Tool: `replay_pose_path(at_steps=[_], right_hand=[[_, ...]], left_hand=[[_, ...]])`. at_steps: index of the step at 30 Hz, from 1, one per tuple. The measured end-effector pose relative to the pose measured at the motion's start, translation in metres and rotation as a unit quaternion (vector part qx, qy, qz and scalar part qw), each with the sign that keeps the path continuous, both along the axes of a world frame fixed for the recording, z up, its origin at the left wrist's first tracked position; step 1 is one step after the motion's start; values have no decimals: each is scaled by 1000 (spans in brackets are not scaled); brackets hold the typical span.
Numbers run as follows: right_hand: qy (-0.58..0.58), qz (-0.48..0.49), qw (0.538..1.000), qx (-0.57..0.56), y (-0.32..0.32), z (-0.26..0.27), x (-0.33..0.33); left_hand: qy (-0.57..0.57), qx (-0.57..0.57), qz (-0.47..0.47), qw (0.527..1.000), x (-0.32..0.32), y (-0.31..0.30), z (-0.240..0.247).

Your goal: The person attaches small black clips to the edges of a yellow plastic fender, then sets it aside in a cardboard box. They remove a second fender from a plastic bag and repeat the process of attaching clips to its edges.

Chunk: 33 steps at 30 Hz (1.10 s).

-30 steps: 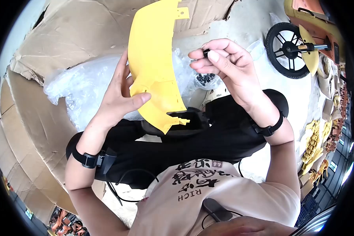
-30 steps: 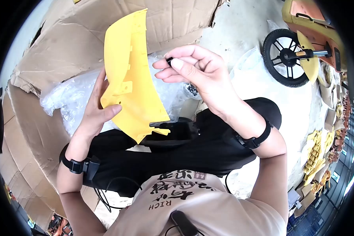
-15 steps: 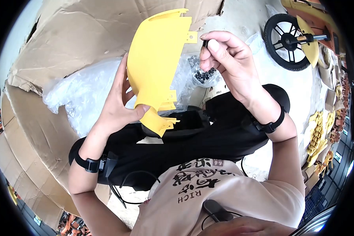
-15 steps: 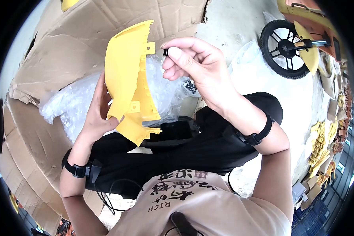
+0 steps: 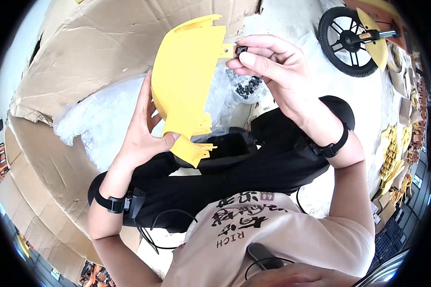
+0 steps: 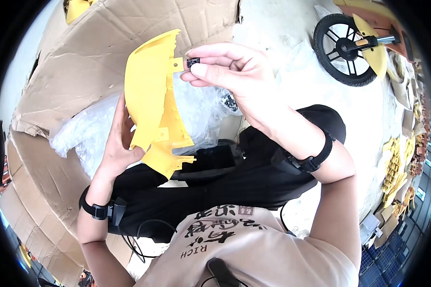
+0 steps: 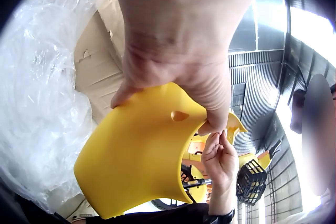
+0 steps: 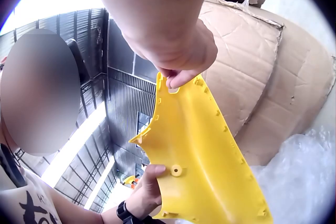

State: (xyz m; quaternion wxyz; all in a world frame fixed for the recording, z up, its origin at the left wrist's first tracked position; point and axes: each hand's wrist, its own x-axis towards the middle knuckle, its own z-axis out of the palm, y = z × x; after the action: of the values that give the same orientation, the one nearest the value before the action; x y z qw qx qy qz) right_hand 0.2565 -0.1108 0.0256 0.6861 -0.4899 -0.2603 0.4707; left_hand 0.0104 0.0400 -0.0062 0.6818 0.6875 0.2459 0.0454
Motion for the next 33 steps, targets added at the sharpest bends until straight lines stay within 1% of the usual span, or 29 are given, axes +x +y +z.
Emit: replay_pose_path(at_steps=[3, 6, 8, 10, 12, 15, 16, 17, 18, 19, 20, 21, 25, 27, 28, 30, 31, 33], right_hand=[[10, 10, 1000, -7, -1, 1, 0], [19, 10, 1000, -13, -2, 1, 0], [24, 9, 1000, -17, -3, 2, 1], [28, 9, 999, -20, -4, 1, 1], [76, 4, 997, -24, -4, 0, 0], [65, 6, 998, -17, -4, -1, 1], [67, 5, 998, -16, -4, 0, 1], [33, -5, 999, -27, -4, 1, 0], [-2, -15, 999, -39, -4, 2, -1], [0, -15, 999, -39, -3, 1, -2], [-47, -21, 998, -33, -3, 0, -3], [-92, -28, 995, -28, -3, -1, -4], [-94, -33, 995, -16, -2, -2, -4], [-61, 22, 998, -22, -2, -1, 2], [-60, 21, 998, -22, -1, 0, 5], [-10, 39, 999, -26, 0, 0, 8], [-9, 39, 999, -26, -1, -2, 6], [-162, -1, 987, 8, -1, -7, 0]], left_hand=[[7, -12, -5, 1000, 0, -1, -1], [11, 1, -6, 1000, -1, -3, -3], [10, 28, -2, 1000, 1, -5, 0], [5, 32, -5, 999, 2, -7, -1], [1, 37, -8, 999, 3, -8, -2], [8, 53, -10, 999, 4, -9, -1], [20, 76, -12, 997, 5, -9, 0], [33, 99, -14, 994, 5, -9, 1], [34, 99, -15, 994, 5, -9, 2], [46, 128, -17, 991, 5, -9, 2], [57, 157, -18, 986, 5, -9, 2], [58, 157, -19, 986, 5, -11, 3], [57, 159, -21, 985, 5, -15, 3], [58, 154, -19, 986, 4, -16, 4], [59, 164, -24, 984, 4, -16, 4], [61, 174, -29, 982, 4, -15, 7], [62, 178, -30, 982, 5, -14, 9], [64, 183, -29, 981, 6, -15, 10]])
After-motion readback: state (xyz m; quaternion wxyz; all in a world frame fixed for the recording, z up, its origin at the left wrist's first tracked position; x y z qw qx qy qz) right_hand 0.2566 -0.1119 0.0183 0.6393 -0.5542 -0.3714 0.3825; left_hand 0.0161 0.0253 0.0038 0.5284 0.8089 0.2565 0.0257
